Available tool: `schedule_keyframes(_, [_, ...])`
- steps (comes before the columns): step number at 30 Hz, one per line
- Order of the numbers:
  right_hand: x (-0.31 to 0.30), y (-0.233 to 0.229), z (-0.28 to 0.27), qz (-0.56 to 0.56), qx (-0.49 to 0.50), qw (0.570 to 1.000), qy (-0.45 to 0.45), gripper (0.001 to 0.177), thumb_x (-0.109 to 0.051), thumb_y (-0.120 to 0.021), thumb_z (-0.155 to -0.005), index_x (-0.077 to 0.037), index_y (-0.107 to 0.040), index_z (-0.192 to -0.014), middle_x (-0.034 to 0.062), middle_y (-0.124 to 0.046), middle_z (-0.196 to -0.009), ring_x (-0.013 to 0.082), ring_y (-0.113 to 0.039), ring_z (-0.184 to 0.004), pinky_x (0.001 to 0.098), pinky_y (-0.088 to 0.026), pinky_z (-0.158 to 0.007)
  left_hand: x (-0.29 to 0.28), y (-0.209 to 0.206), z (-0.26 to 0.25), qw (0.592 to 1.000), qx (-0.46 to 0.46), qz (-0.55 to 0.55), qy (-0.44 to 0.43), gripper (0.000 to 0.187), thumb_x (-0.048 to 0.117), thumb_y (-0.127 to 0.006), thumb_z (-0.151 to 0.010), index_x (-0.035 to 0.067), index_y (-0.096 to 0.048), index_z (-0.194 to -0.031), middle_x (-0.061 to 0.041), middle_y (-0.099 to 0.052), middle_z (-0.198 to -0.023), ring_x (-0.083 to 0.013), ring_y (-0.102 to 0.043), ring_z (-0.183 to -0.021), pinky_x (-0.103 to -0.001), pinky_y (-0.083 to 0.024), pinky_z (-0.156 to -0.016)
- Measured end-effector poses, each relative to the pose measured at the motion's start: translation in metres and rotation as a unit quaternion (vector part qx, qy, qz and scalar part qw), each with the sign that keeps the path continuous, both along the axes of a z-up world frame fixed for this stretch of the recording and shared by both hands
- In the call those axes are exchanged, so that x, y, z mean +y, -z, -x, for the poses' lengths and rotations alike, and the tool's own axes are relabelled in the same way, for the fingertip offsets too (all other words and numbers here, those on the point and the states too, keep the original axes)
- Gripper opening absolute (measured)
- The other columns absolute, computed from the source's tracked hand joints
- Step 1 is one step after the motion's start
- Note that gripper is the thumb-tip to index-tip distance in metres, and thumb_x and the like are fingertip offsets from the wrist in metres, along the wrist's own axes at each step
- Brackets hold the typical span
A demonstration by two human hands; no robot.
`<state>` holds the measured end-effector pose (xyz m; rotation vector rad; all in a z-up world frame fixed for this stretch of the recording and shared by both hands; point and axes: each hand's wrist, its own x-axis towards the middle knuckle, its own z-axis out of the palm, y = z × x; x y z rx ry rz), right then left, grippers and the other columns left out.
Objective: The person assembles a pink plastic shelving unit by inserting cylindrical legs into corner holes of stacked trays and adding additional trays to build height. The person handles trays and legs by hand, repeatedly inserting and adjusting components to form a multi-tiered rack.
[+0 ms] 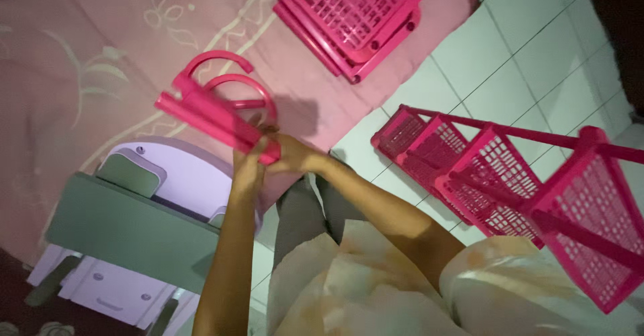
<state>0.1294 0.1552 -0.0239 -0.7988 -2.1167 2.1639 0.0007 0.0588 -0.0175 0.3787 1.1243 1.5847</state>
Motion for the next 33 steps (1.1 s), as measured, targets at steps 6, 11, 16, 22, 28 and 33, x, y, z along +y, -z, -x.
schedule_keyframes(6, [0.007,-0.065,-0.043,0.151,-0.015,0.988,0.001,0.049,-0.040,-0.072,-0.092,-0.010,-0.059,-0.128,0.0071,-0.071,-0.108,0.0170,-0.074,-0.090,0.0332,-0.062,-0.072,0.013,-0.036,-0.036,0.984,-0.072,0.157,-0.043,0.056,0.046,-0.061,-0.101,-0.007,-0.066,-0.119,-0.017,-0.067,-0.092,-0.0299,-0.061,-0.072,-0.044,-0.044,-0.056])
schedule_keyframes(11, [0.017,-0.077,-0.060,0.193,-0.073,0.971,0.122,0.041,-0.034,-0.071,-0.089,-0.009,-0.062,-0.121,0.0041,-0.071,-0.091,0.0133,-0.070,-0.064,0.0293,-0.059,-0.054,0.026,0.009,-0.017,0.945,-0.264,0.119,-0.151,0.034,0.040,-0.064,-0.105,0.006,-0.060,-0.108,-0.007,-0.067,-0.091,-0.0220,-0.068,-0.086,-0.041,-0.060,-0.084])
schedule_keyframes(16, [0.021,-0.039,-0.063,0.130,-0.091,0.949,0.273,0.032,-0.028,-0.070,-0.090,-0.011,-0.064,-0.117,0.0016,-0.065,-0.073,0.0119,-0.062,-0.057,0.0297,-0.053,-0.049,0.033,0.103,0.034,0.945,-0.250,0.191,-0.088,0.017,0.028,-0.061,-0.105,0.011,-0.059,-0.105,-0.006,-0.067,-0.087,-0.0230,-0.068,-0.082,-0.043,-0.060,-0.078])
schedule_keyframes(22, [0.020,-0.006,-0.100,-0.020,-0.171,0.946,0.274,0.028,-0.031,-0.069,-0.093,-0.004,-0.065,-0.097,0.0047,-0.063,-0.072,0.0121,-0.061,-0.061,0.0310,-0.050,-0.056,0.042,0.174,0.046,0.940,-0.290,0.145,-0.104,0.025,0.021,-0.054,-0.108,0.000,-0.060,-0.120,-0.017,-0.069,-0.101,-0.0331,-0.069,-0.095,-0.049,-0.061,-0.088])
schedule_keyframes(28, [0.014,-0.007,-0.138,-0.067,-0.151,0.921,0.353,0.022,-0.025,-0.071,-0.091,-0.005,-0.066,-0.097,0.0017,-0.063,-0.075,0.0092,-0.058,-0.072,0.0278,-0.049,-0.064,0.052,0.195,0.047,0.912,-0.336,0.199,-0.127,0.040,0.035,-0.046,-0.107,0.003,-0.059,-0.127,-0.019,-0.071,-0.121,-0.0354,-0.068,-0.114,-0.054,-0.055,-0.101])
schedule_keyframes(33, [0.000,-0.023,-0.151,0.034,-0.125,0.893,0.430,0.018,-0.021,-0.069,-0.092,-0.007,-0.065,-0.103,-0.0028,-0.056,-0.072,0.0095,-0.051,-0.063,0.0289,-0.043,-0.055,0.046,0.197,0.053,0.917,-0.239,0.295,-0.123,0.028,0.032,-0.054,-0.102,0.009,-0.060,-0.116,-0.011,-0.067,-0.104,-0.0269,-0.060,-0.092,-0.058,-0.054,-0.087])
